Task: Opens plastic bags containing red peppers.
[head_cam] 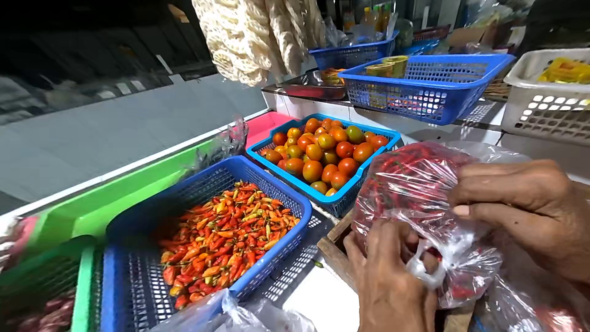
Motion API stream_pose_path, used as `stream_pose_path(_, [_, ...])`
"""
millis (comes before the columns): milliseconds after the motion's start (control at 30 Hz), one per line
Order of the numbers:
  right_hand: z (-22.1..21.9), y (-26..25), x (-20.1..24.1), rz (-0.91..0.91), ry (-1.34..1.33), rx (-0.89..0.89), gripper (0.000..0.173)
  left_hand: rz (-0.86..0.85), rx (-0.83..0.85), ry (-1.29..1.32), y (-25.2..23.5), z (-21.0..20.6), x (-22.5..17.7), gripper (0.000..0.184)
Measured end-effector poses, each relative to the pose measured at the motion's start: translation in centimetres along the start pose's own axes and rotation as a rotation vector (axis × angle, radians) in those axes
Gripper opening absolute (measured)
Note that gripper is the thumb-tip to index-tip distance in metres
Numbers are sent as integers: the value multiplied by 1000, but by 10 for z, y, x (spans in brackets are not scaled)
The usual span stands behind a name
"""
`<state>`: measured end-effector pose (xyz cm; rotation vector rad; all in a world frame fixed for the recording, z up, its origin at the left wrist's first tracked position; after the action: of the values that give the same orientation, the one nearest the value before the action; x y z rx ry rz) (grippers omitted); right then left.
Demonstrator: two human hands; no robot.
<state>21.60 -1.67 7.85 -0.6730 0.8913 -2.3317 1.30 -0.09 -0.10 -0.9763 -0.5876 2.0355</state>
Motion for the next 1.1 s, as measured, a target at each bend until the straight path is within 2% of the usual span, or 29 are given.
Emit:
stream_pose_path(67, [2, 1, -2, 30, 62, -9, 21, 30, 149, 353, -4, 22, 14, 22])
stream_pose_path(133, [-1, 1, -1, 51, 145, 24, 19, -51, 267, 521, -13, 48, 32, 26])
stream_pose_path(233, [-6, 2, -3, 3, 222, 132, 20, -205, 376, 557, -23, 73, 44, 32])
stream_pose_path(367, [-11, 4, -2, -49, 256, 147, 28, -228, 445, 520, -23, 72, 26, 33])
stream_pose_path(533, [-10, -1, 8, 43, 198, -6, 34, -236, 217, 512, -21, 66, 19, 29])
stream_pose_path(700, [-26, 4, 14, 24, 379, 122, 44, -140, 60, 873, -18, 51, 9, 29])
stream_pose_path(833, [-20, 4, 3, -10, 450, 100, 28, -62, -24, 818, -13, 46, 8, 30])
stream_pose_path(933, [-19, 7, -6, -19, 481, 84, 24, -42, -77, 777, -12, 42, 11, 33])
stream_pose_path(1000, [-18, 9, -10, -61, 411, 22, 21, 31, -162, 857, -15, 32, 10, 34])
stream_pose_path(1100, [-8, 8, -13, -161, 263, -112, 22, 299, -383, 1080, -41, 18, 6, 35])
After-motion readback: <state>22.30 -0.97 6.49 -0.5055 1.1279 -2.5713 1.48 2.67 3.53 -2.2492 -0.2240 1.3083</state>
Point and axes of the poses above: each hand's wrist, its own y-axis away from the middle knuckle, its own z-axis out of the back of the hand, x = y × z, the point moved 1 cm from there along -y, towards the middle knuckle, and after that the axes turned 1 degree about z, right-handed, at the moved point
